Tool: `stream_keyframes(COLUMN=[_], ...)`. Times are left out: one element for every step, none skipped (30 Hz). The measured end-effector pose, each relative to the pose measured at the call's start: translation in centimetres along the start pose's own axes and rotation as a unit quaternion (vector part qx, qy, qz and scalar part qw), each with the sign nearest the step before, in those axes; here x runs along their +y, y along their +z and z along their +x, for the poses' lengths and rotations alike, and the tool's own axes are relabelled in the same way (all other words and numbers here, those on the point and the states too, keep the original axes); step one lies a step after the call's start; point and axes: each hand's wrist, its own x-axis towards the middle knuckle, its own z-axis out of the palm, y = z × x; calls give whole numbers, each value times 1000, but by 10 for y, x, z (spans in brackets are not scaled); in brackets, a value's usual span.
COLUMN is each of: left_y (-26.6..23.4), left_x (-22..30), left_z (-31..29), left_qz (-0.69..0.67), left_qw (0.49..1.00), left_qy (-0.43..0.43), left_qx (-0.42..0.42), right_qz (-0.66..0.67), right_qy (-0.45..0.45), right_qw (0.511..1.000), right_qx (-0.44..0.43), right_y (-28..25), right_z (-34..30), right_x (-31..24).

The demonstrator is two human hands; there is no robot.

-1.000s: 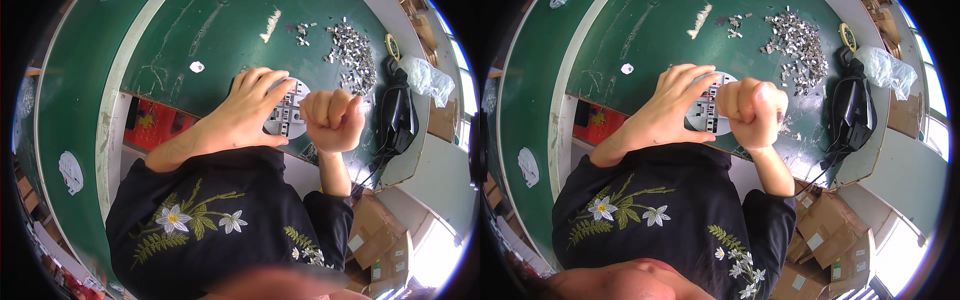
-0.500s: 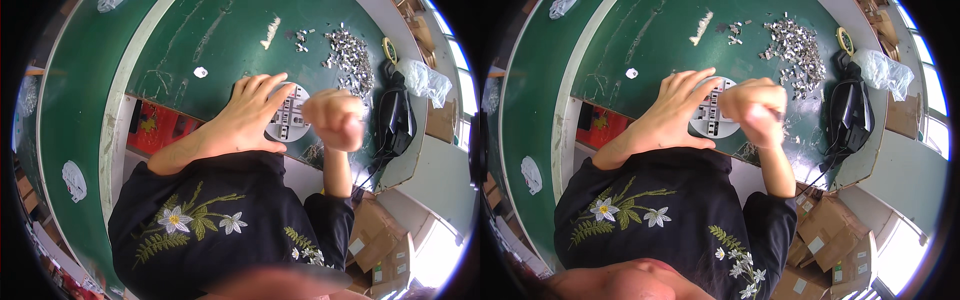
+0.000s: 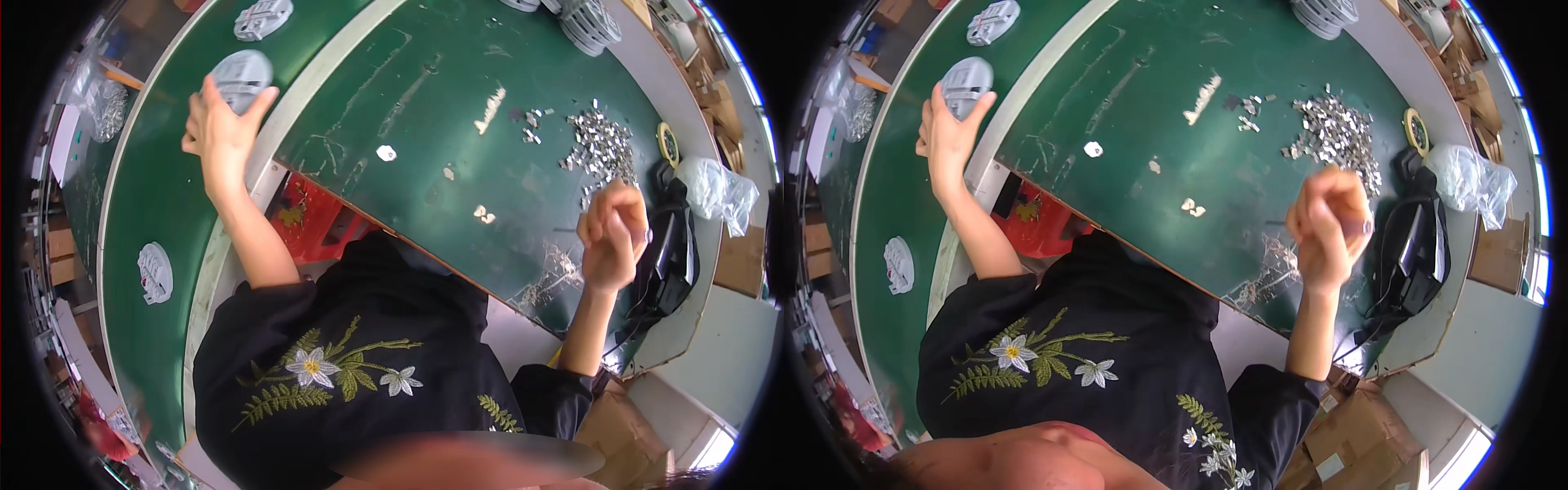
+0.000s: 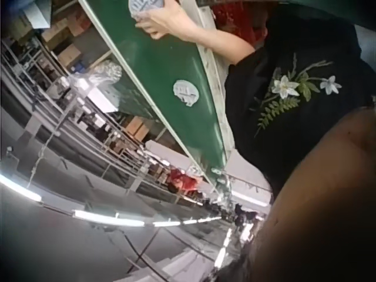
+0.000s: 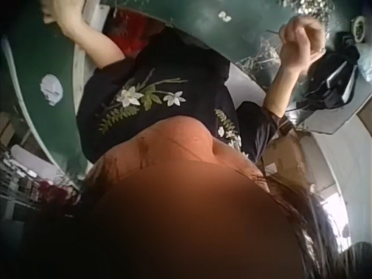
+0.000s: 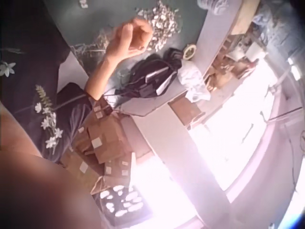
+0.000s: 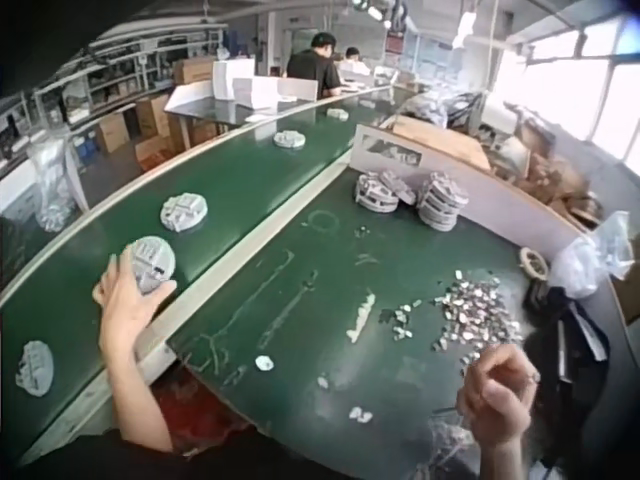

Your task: Assembling small metal components onto a circular hardware base.

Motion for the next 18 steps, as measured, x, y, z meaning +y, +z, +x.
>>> stream_keyframes(left_y=[12, 29, 33, 28, 24, 30, 37, 46, 59, 74, 90, 109, 114, 117, 115, 111, 108, 101], left_x=[-21, -34, -27, -17, -10, -4, -2, 4, 9, 3, -9, -19, -17, -19, -18, -18, -18, -20], left_z=[15, 27, 36, 47, 56, 73, 96, 122, 145, 164, 183, 199, 204, 207, 203, 199, 197, 190], left_qz=[52, 96, 85, 58, 30, 0, -25, 20, 64, 60, 39, 17, -4, -5, -15, -23, -32, -30], left_qw=[998, 991, 992, 993, 993, 994, 995, 992, 987, 987, 986, 986, 984, 984, 986, 988, 989, 988], left_qy=[-36, -67, -59, -53, -49, -39, -34, -73, -110, -110, -122, -130, -138, -135, -120, -105, -91, -95], left_qx=[-28, -60, -67, -82, -98, -98, -92, -96, -101, -101, -103, -108, -112, -112, -113, -114, -115, -116], right_qz=[-96, -198, -209, -367, -514, -522, -580, -631, -636, -653, -668, -685, -687, -660, -631, -602, -602, -581], right_qy=[22, 43, 41, 84, 128, 131, 44, -43, -43, -48, -54, -56, -55, -36, -14, 7, 9, 52], right_qw=[995, 977, 974, 925, 848, 843, 813, 772, 768, 754, 740, 726, 724, 750, 773, 796, 796, 811], right_qx=[31, 66, 75, 43, 10, 17, -25, -67, -65, -55, -45, -32, -29, -42, -55, -69, -68, -51], right_y=[-8, -14, -20, -28, -35, -45, -53, -58, -56, -51, -45, -42, -39, -35, -32, -31, -31, -31], right_z=[6, 13, 20, 28, 33, 36, 39, 40, 39, 39, 39, 38, 37, 35, 31, 29, 28, 27], right_x=[2, 4, 6, 8, 10, 17, 30, 38, 41, 47, 51, 54, 52, 47, 42, 37, 33, 26])
